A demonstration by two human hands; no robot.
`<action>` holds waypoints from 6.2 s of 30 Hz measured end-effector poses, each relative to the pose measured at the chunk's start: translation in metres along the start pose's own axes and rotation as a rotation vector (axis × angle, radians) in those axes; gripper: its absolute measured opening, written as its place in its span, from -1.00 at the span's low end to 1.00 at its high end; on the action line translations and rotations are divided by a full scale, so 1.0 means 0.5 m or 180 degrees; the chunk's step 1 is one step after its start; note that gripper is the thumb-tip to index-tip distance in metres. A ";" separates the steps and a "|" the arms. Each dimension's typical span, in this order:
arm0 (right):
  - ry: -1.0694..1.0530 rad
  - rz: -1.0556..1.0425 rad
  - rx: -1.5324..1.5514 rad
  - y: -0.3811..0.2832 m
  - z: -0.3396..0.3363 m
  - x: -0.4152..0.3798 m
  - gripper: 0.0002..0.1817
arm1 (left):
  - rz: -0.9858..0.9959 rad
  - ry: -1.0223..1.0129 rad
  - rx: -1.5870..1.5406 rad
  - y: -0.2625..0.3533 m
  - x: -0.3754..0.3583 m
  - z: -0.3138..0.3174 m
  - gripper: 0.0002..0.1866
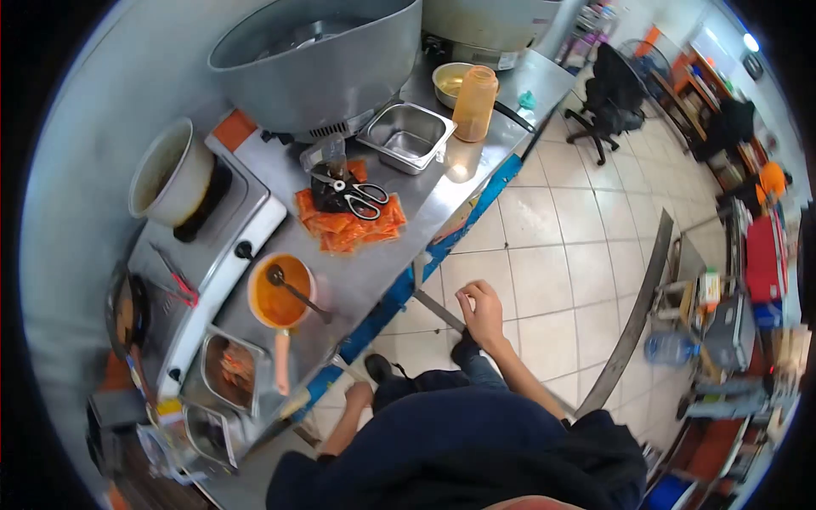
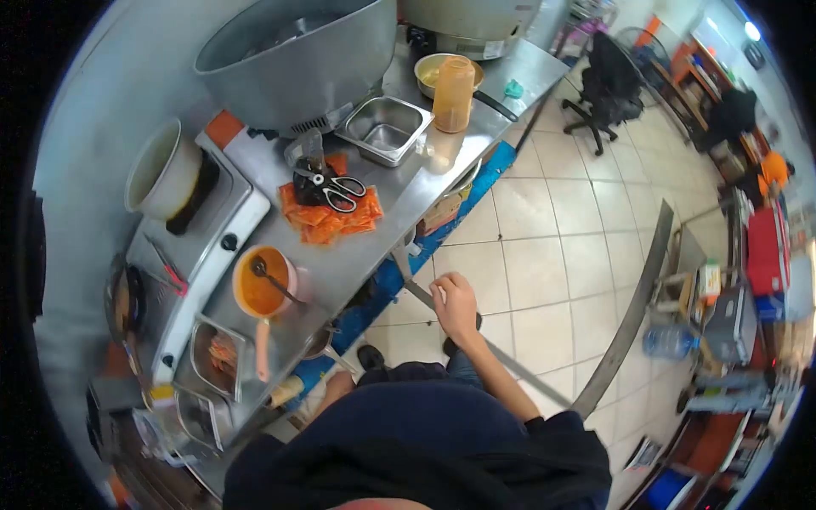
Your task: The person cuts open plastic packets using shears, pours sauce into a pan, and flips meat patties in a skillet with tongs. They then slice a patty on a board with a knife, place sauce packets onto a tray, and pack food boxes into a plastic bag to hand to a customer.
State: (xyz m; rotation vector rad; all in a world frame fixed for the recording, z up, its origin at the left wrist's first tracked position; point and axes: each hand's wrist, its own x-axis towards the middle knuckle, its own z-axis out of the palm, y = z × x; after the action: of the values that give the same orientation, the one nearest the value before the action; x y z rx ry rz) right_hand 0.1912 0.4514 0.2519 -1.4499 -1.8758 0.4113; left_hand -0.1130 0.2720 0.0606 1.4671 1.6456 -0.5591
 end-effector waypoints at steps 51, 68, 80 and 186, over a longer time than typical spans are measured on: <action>-0.1847 -0.0228 0.2534 0.013 0.050 0.586 -0.59 | -0.1164 0.3841 -0.2159 0.414 -0.131 -0.907 -0.53; -0.2205 -0.0952 0.0982 0.056 -0.093 0.588 -0.20 | 0.1594 0.4100 -0.0311 0.460 -0.052 -0.863 -0.91; -0.1883 -0.1284 -0.0456 0.079 -0.051 0.503 -0.14 | 0.2290 0.4190 0.0861 0.470 -0.068 -0.930 -0.96; -0.2589 -0.0743 0.0041 -0.016 -0.002 0.496 -0.14 | 0.0997 0.3244 -0.0969 0.343 -0.046 -0.842 -0.89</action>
State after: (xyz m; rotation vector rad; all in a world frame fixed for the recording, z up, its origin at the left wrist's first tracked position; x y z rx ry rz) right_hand 0.1592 0.6799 0.3426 -1.1038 -2.6234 1.0010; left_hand -0.0724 0.6261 0.3439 1.8386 2.0221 0.7179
